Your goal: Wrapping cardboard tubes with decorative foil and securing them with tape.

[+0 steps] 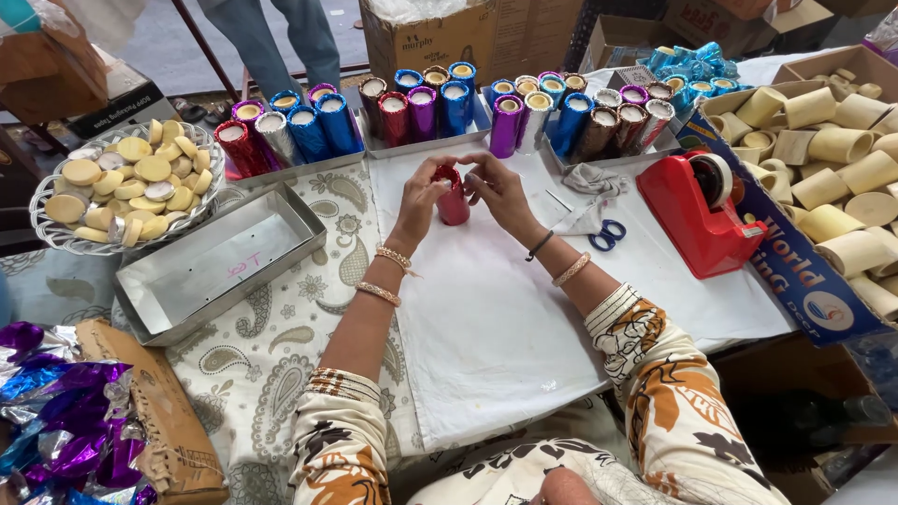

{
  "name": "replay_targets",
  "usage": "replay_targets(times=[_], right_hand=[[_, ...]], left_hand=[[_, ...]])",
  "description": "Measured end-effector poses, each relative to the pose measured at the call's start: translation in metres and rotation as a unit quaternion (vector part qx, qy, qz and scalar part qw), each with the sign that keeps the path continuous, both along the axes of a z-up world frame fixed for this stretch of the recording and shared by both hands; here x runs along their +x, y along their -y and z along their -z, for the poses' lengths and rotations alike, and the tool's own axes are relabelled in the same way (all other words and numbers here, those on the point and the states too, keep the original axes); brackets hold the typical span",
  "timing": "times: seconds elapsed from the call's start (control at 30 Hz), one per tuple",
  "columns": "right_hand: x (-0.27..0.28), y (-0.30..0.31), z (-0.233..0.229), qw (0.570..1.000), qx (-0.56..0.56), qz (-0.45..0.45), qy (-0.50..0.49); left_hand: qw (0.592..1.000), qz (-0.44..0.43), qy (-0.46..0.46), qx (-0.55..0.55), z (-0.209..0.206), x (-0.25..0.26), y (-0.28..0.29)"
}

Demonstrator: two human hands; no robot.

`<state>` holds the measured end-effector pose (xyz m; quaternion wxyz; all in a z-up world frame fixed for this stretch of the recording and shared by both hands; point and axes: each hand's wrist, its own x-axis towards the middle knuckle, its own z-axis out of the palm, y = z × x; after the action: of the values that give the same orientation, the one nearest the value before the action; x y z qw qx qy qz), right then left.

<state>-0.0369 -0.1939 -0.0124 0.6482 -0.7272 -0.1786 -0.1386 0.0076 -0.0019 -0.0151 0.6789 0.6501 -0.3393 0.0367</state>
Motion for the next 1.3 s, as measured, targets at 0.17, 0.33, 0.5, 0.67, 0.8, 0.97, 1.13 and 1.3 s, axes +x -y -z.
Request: replay_targets(times=[0.17, 0.33, 0.5, 0.67, 0.8, 0.97, 1.13, 1.3], right_hand=[[-0.016, 0.004, -0.039, 0.977, -0.188, 0.020, 0.099], [-0.015, 0.016, -0.044, 0.921, -0.341, 0.019, 0.185], [-0.006, 0.021, -0.037, 0.915, -0.350, 0.038, 0.198], [-0.008, 0.018, -0.039, 0.968, -0.238, 0.019, 0.075], [0.004, 0.031, -0.023, 0.987, -0.156, 0.028, 0.040], [-0.001, 0.029, -0.035, 0.964, -0.224, 0.033, 0.138], [-0.011, 0.021, -0.045, 0.940, -0.295, 0.031, 0.169], [-0.004, 0.027, -0.037, 0.913, -0.355, 0.026, 0.199]], left_hand=[[0.994, 0.079, -0.044, -0.055, 0.001, 0.000, 0.004], [0.996, 0.072, -0.044, -0.035, -0.005, -0.007, 0.005], [0.996, -0.008, 0.064, 0.054, -0.016, -0.010, -0.001], [0.967, -0.084, 0.216, 0.105, -0.022, -0.011, -0.002], [0.958, -0.112, 0.233, 0.126, -0.025, -0.016, 0.001], [0.952, -0.138, 0.238, 0.134, -0.022, -0.015, 0.005], [0.948, -0.146, 0.244, 0.144, -0.019, -0.014, 0.005], [0.943, -0.137, 0.263, 0.153, -0.020, -0.014, 0.005]])
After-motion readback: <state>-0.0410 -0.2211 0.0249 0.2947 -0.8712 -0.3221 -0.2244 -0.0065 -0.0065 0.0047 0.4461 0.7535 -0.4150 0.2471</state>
